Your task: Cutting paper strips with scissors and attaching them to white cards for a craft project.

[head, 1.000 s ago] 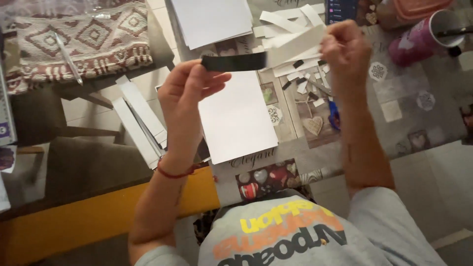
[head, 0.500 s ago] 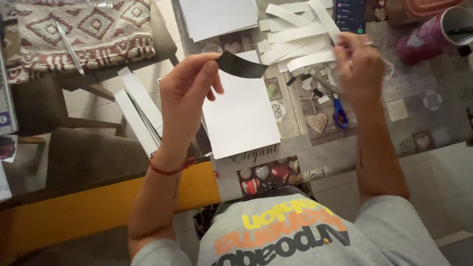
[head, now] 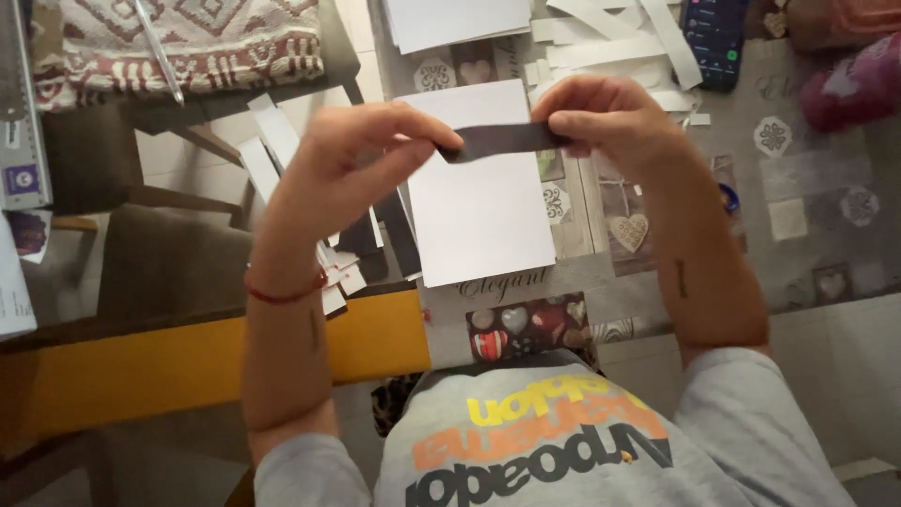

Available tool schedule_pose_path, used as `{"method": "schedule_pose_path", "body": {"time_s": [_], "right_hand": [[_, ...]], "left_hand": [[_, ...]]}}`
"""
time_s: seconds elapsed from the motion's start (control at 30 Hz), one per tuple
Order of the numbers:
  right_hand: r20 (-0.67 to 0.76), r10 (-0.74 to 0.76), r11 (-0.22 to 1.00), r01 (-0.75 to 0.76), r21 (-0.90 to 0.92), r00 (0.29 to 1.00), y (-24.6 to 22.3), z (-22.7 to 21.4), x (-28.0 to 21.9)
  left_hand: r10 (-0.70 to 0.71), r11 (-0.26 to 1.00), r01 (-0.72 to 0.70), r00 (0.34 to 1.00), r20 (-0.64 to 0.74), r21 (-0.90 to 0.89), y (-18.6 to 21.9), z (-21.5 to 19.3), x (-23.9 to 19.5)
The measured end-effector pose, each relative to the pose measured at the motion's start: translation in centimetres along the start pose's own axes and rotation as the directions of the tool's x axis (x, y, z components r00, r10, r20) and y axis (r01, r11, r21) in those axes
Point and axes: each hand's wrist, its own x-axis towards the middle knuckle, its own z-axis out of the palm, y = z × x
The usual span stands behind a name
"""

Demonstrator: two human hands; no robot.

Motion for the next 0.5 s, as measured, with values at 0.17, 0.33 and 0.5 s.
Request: {"method": "schedule_pose_path", "body": {"time_s": [0.17, 0.33, 0.5], "right_hand": [[-0.067, -0.029, 0.941, 0.004, -0.338, 0.997, -0.1, 0.5, 1.3], [-0.106, 0.045, 0.838, -0.095, -0.538, 0.993, -0.6, 1.1, 3.0], [-0.117, 0.095, 0.646, -0.15, -0.748, 0.989, -2.3, 1.2, 4.4]], "left_hand": [[-0.184, 0.973, 0.176, 0.982, 0.042, 0.147, -2.0, -1.2, -0.8], [-0.302, 0.903, 0.301, 0.952, -0.045, 0.307, -7.8, -0.1, -1.5], [-0.389, 0.787, 0.452, 0.892, -0.233, 0.42, -11.1, 1.0, -1.4]]}}
